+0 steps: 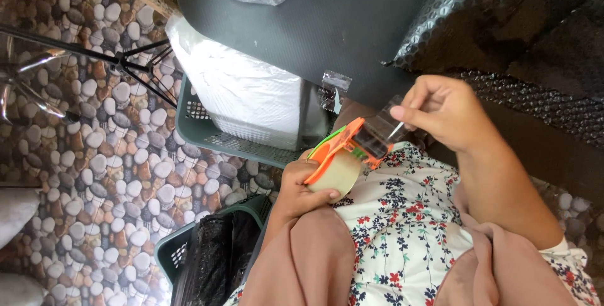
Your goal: The person wraps a rectangular item in black bubble wrap and secures it with clear packing tape. They fold the edges, apply multiple strips of tape, and smooth the surface to complete the package.
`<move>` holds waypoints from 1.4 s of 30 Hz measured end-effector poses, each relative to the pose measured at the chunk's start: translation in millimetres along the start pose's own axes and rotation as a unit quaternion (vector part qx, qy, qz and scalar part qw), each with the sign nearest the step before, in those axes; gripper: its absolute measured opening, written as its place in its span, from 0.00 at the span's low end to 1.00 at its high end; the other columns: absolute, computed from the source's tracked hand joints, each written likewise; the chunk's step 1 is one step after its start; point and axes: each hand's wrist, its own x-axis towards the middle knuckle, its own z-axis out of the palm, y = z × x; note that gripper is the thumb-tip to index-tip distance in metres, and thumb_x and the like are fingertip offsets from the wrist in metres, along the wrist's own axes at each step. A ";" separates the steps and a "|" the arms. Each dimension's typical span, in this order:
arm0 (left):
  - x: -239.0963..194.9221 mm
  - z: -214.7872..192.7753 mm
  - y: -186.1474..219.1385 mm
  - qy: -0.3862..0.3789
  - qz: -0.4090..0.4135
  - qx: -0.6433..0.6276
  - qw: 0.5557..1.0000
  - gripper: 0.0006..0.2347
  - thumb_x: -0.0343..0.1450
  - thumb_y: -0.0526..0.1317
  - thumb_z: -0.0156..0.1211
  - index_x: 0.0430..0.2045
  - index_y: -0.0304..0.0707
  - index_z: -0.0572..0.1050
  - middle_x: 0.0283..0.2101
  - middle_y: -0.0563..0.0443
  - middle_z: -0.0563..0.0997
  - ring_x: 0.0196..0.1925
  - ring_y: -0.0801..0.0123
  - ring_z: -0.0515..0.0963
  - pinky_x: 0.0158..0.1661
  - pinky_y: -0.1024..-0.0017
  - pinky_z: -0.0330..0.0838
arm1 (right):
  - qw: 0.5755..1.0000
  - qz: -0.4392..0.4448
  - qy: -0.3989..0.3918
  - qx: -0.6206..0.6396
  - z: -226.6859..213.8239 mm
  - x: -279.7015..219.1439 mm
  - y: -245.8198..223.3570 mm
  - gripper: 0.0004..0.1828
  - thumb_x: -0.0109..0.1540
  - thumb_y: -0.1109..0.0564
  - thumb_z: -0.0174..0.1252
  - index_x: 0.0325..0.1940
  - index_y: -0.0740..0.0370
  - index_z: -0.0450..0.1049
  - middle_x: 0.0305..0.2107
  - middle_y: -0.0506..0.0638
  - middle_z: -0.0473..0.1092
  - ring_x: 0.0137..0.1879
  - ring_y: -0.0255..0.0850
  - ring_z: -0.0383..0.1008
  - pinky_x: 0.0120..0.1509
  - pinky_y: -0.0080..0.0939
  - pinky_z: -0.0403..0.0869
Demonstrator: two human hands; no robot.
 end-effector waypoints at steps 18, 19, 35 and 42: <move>-31.8 -9.1 -57.0 0.081 0.101 -0.059 0.990 0.14 0.61 0.36 0.78 0.11 0.31 0.74 0.15 0.47 0.73 0.16 0.61 0.71 0.40 0.57 0.71 | 0.990 0.058 0.075 -0.104 35.9 7.8 63.9 0.22 0.57 0.56 0.75 0.21 0.63 0.67 0.16 0.49 0.71 0.16 0.32 0.64 0.21 0.30 0.60; -12.2 -5.4 -18.1 0.079 0.102 -0.057 0.990 0.14 0.61 0.36 0.78 0.11 0.31 0.74 0.15 0.47 0.73 0.16 0.61 0.71 0.40 0.57 0.71 | 0.990 0.056 0.076 -0.103 38.6 0.8 53.5 0.22 0.57 0.56 0.75 0.21 0.63 0.67 0.16 0.49 0.71 0.16 0.32 0.64 0.21 0.30 0.60; -36.2 -33.3 -27.8 0.166 0.057 -0.031 0.984 0.19 0.64 0.46 0.74 0.09 0.35 0.71 0.11 0.48 0.72 0.13 0.71 0.63 0.23 0.73 0.63 | 0.890 -0.120 0.006 -0.441 45.5 42.0 28.9 0.17 0.54 0.59 0.73 0.24 0.55 0.67 0.15 0.45 0.66 0.25 0.45 0.72 0.31 0.39 0.70; -58.1 -49.2 -48.6 0.122 -0.030 -0.015 0.992 0.17 0.67 0.47 0.72 0.16 0.31 0.76 0.17 0.45 0.75 0.19 0.70 0.70 0.24 0.72 0.68 | 0.815 -0.032 0.064 -0.575 39.4 35.3 -1.9 0.30 0.52 0.34 0.75 0.35 0.62 0.75 0.23 0.57 0.75 0.33 0.54 0.79 0.40 0.52 0.77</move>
